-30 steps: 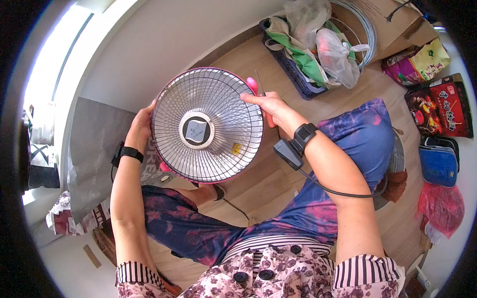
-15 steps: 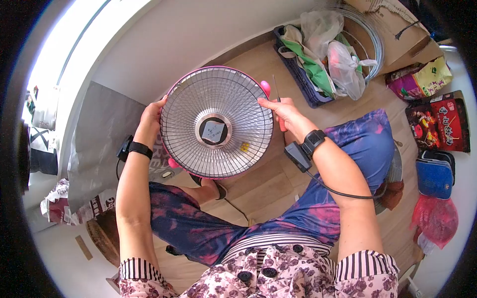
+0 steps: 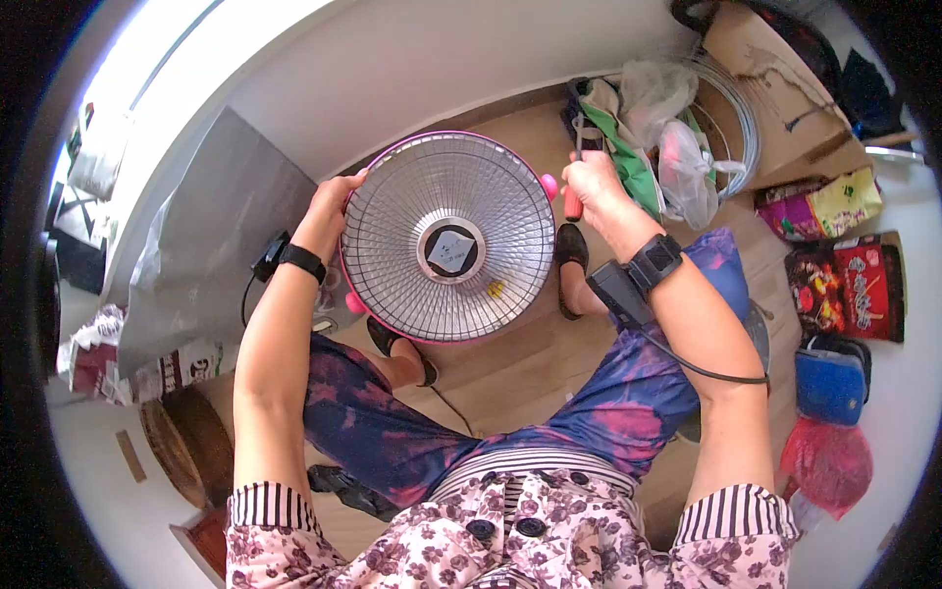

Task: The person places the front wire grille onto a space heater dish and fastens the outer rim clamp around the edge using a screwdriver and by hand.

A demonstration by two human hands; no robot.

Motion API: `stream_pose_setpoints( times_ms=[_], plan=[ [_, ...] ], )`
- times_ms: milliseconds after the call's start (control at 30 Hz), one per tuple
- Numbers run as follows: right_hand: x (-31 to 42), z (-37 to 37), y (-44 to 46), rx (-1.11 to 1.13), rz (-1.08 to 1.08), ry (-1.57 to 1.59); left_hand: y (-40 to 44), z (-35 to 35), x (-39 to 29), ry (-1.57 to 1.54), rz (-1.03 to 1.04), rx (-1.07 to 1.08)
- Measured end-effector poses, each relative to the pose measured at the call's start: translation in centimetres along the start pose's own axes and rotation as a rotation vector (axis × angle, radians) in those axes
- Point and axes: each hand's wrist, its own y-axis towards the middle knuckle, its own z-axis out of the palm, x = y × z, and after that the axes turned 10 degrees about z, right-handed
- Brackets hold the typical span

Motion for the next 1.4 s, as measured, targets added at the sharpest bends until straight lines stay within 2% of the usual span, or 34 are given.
stream_pose_setpoints(
  times_ms=[33, 100, 167, 200, 300, 333, 467, 700, 800, 900, 1000, 1100, 1133, 1233, 1333, 1400],
  plan=[
    [1.3, 0.5, -0.1, 0.114, -0.092, -0.015, 0.6, -0.4, 0.4, 0.003, 0.025, 0.002],
    [6.1, 3.0, -4.2, 0.262, -0.062, -0.006, 2.5, -1.1, 1.6, 0.017, 0.008, 0.033],
    [7.8, 4.4, -4.7, 0.420, -0.154, -0.108, 3.2, -1.5, 2.2, 0.064, 0.031, 0.046],
    [8.2, 5.0, -4.6, 0.498, -0.199, -0.155, 3.5, -1.9, 2.6, 0.073, -0.026, 0.058],
    [8.3, 7.6, -4.6, 0.417, -0.187, -0.121, 4.3, -2.3, 3.3, 0.087, -0.053, 0.046],
    [8.1, 8.1, -4.2, 0.396, -0.165, -0.199, 4.0, -2.2, 3.3, 0.099, -0.062, 0.047],
    [7.8, 9.5, -4.7, 0.459, -0.148, -0.276, 2.6, -1.1, 1.7, 0.107, -0.092, 0.000],
    [9.0, 10.7, -6.6, 0.655, -0.227, -0.175, 2.6, -1.2, 1.7, 0.087, 0.006, 0.123],
    [8.5, 10.9, -5.0, 0.470, -0.337, -0.336, 3.0, -1.1, 1.9, 0.091, -0.029, 0.094],
    [9.2, 11.6, -5.0, 0.457, -0.329, -0.394, 3.2, -1.1, 2.0, 0.118, -0.007, 0.094],
    [9.7, 12.6, -5.6, 0.421, -0.227, -0.531, 2.1, -0.5, 0.8, 0.163, 0.007, 0.060],
    [9.2, 13.3, -5.2, 0.265, -0.340, -0.732, 2.7, -0.4, 0.9, 0.185, -0.021, 0.020],
    [9.6, 13.4, -5.6, 0.258, -0.284, -0.753, 2.9, -0.4, 0.9, 0.190, -0.033, 0.010],
    [8.8, 13.7, -4.2, 0.198, -0.416, -0.813, 2.8, -0.4, 0.8, 0.149, -0.006, 0.048],
    [8.9, 13.8, -4.2, 0.201, -0.401, -0.816, 1.5, 0.8, -1.1, 0.175, -0.133, -0.056],
    [8.9, 13.7, -4.2, 0.213, -0.431, -0.823, 1.1, 1.0, -1.4, 0.178, -0.100, -0.011]
  ],
)
